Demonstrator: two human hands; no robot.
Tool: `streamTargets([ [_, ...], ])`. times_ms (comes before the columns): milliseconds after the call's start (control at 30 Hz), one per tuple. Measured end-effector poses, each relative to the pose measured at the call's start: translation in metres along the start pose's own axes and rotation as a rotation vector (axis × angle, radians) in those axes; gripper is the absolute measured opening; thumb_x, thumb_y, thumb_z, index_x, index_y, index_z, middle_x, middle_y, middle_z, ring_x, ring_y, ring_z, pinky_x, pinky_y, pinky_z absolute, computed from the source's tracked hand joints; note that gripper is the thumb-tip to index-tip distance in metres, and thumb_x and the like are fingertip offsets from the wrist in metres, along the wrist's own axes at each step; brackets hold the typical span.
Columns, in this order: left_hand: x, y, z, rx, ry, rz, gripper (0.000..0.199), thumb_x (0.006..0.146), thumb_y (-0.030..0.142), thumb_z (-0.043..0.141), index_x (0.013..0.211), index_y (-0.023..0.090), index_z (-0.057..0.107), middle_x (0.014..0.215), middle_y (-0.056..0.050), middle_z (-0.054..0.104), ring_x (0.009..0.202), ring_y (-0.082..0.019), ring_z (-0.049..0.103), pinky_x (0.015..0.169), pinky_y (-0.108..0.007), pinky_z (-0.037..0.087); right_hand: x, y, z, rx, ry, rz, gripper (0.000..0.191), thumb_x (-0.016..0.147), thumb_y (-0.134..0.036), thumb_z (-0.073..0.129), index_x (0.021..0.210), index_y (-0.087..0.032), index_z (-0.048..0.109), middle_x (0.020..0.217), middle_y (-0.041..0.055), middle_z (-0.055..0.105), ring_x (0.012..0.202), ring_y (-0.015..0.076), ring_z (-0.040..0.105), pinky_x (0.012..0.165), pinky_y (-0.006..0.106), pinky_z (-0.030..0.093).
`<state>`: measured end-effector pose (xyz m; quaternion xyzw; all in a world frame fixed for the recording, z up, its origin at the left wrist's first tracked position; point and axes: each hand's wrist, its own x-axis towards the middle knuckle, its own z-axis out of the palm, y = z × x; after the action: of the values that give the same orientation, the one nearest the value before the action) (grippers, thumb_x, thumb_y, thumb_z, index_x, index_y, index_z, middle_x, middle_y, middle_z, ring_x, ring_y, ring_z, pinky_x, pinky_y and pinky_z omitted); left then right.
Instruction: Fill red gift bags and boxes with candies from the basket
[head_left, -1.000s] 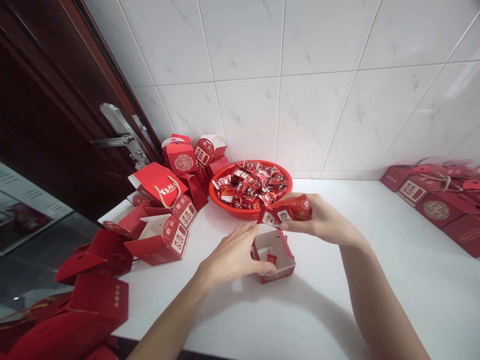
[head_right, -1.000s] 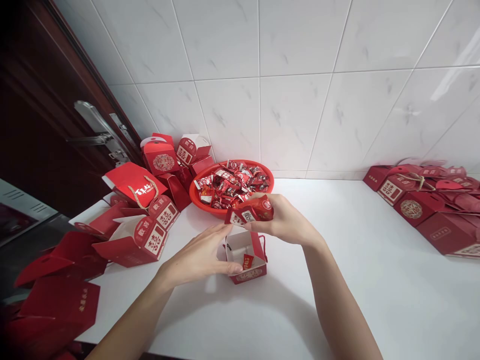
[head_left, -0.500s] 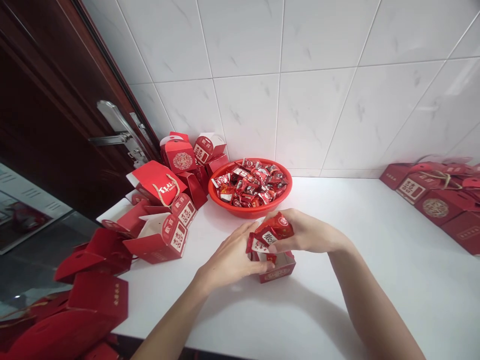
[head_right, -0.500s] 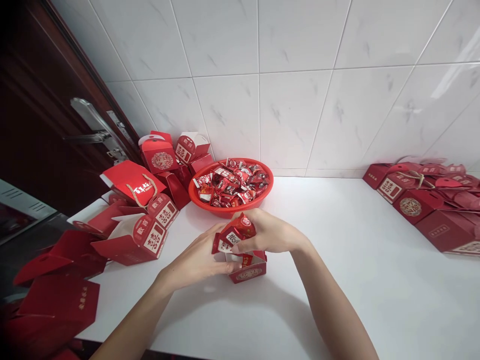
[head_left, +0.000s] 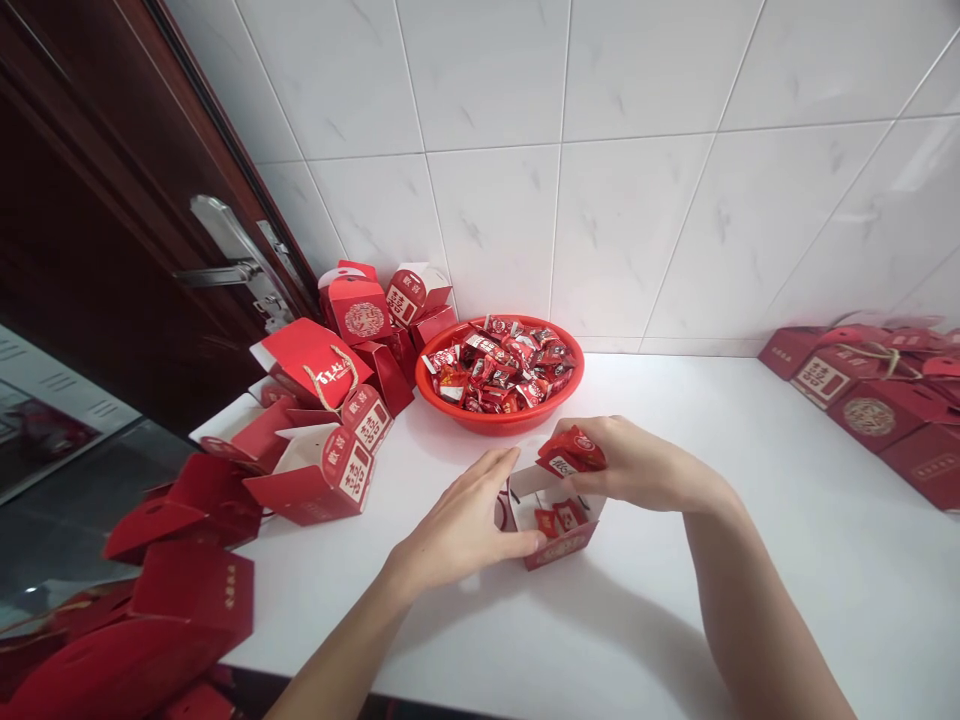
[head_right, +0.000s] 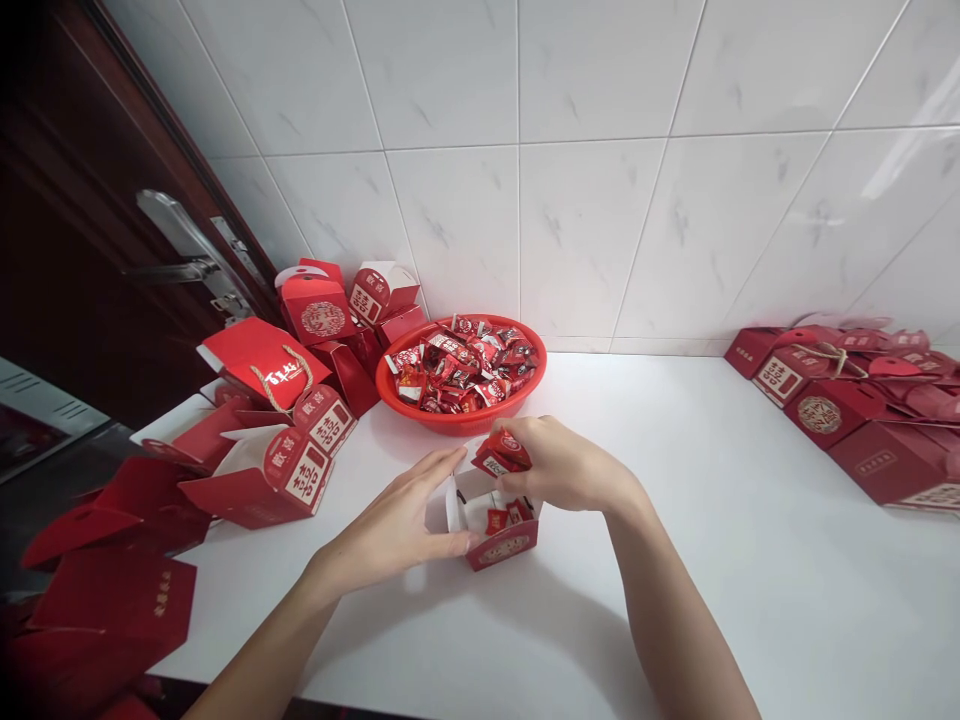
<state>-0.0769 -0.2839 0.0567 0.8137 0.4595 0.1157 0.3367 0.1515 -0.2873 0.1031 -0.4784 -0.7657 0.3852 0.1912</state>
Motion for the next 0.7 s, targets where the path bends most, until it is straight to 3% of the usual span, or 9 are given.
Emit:
streamTargets([
  [133, 0.002, -0.002, 0.004, -0.047, 0.048, 0.085, 0.077, 0.076, 0.040, 0.075, 0.146, 0.026, 0.046, 0.149, -0.011, 0.049, 0.135, -0.034, 0.048, 0.107, -0.045, 0.045, 0.008, 0.000, 0.006, 0.091, 0.077, -0.043, 0.007, 0.080, -0.020, 0.063, 0.085, -0.021, 0.058, 0.071, -0.0049, 0.056, 0.062, 0.0121, 0.047, 0.056, 0.025, 0.038],
  [233, 0.003, -0.001, 0.007, -0.078, 0.079, 0.158, 0.064, 0.074, 0.030, 0.074, 0.136, 0.026, 0.056, 0.141, -0.008, 0.056, 0.128, -0.031, 0.053, 0.105, -0.042, 0.047, 0.012, -0.001, 0.010, 0.085, 0.062, -0.045, 0.008, 0.077, -0.020, 0.065, 0.082, -0.020, 0.057, 0.072, -0.0040, 0.060, 0.064, 0.0130, 0.052, 0.056, 0.025, 0.038],
  [467, 0.005, -0.009, 0.011, -0.035, 0.101, 0.205, 0.088, 0.073, 0.031, 0.077, 0.152, 0.029, 0.038, 0.155, -0.008, 0.043, 0.141, -0.033, 0.041, 0.116, -0.045, 0.038, 0.005, -0.001, 0.010, -0.276, 0.050, 0.142, 0.022, 0.071, -0.021, 0.071, 0.075, -0.022, 0.049, 0.067, -0.0036, 0.055, 0.055, 0.0121, 0.044, 0.049, 0.026, 0.028],
  [600, 0.004, -0.013, 0.012, -0.029, 0.105, 0.189, 0.090, 0.075, 0.031, 0.075, 0.155, 0.028, 0.034, 0.157, -0.007, 0.039, 0.143, -0.031, 0.039, 0.117, -0.043, 0.037, 0.003, -0.001, 0.009, -0.201, 0.051, 0.093, 0.026, 0.076, -0.033, 0.071, 0.080, -0.023, 0.047, 0.068, -0.0038, 0.055, 0.058, 0.0133, 0.045, 0.052, 0.027, 0.030],
  [700, 0.004, -0.010, 0.014, -0.047, 0.129, 0.201, 0.088, 0.075, 0.029, 0.074, 0.154, 0.027, 0.035, 0.156, -0.007, 0.040, 0.142, -0.030, 0.040, 0.116, -0.042, 0.039, 0.005, -0.002, 0.010, -0.046, 0.107, 0.038, 0.019, 0.083, -0.031, 0.059, 0.093, -0.024, 0.045, 0.069, -0.0045, 0.055, 0.061, 0.0147, 0.047, 0.055, 0.027, 0.034],
])
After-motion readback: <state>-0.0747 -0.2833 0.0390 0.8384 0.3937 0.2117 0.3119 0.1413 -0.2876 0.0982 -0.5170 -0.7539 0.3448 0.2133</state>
